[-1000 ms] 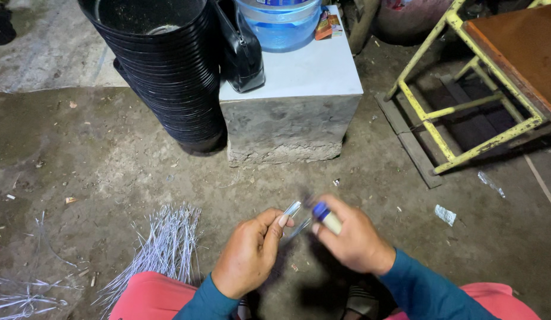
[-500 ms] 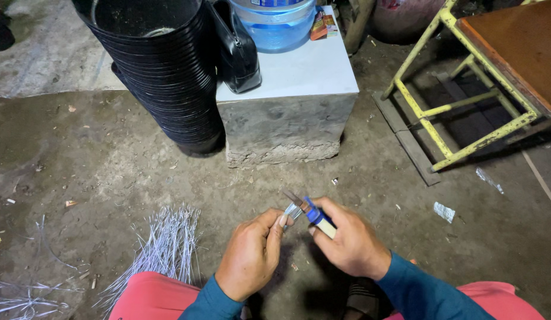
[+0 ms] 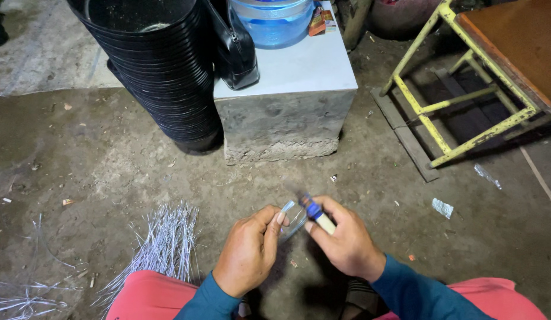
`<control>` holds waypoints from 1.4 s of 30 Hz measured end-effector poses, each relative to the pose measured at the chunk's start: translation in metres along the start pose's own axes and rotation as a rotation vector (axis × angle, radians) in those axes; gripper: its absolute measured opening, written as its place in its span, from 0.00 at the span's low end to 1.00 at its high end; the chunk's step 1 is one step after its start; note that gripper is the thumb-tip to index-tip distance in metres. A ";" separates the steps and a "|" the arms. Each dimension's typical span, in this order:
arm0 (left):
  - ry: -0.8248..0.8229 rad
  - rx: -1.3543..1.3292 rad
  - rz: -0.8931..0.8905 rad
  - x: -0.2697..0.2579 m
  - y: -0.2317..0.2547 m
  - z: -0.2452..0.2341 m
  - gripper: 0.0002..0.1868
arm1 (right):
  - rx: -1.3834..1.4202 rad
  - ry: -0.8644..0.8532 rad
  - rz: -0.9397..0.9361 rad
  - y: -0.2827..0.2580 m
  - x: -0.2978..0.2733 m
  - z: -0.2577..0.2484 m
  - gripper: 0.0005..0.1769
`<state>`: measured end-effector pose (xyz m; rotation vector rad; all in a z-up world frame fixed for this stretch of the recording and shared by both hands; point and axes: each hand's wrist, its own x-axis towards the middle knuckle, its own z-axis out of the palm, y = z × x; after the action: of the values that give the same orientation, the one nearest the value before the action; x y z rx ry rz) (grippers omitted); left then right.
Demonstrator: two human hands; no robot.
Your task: The person sits on the floor and repeatedly bends thin metal wires into loops using both hands. They gather the bent wires into a bundle and continue forming additional loops throughout the clip.
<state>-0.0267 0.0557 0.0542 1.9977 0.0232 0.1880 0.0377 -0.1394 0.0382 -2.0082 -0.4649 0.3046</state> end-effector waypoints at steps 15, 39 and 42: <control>0.020 -0.027 -0.018 0.007 -0.009 -0.004 0.08 | 0.044 -0.016 -0.073 0.037 0.027 -0.001 0.18; 0.014 -0.152 -0.254 0.008 -0.017 -0.042 0.11 | -0.789 0.370 -0.187 0.148 0.328 -0.058 0.30; 0.026 -0.136 -0.260 0.007 -0.015 -0.043 0.11 | -0.808 0.375 -0.216 0.145 0.329 -0.057 0.35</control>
<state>-0.0245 0.1015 0.0590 1.8366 0.2781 0.0464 0.3826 -0.0977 -0.0697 -2.6786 -0.6164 -0.4677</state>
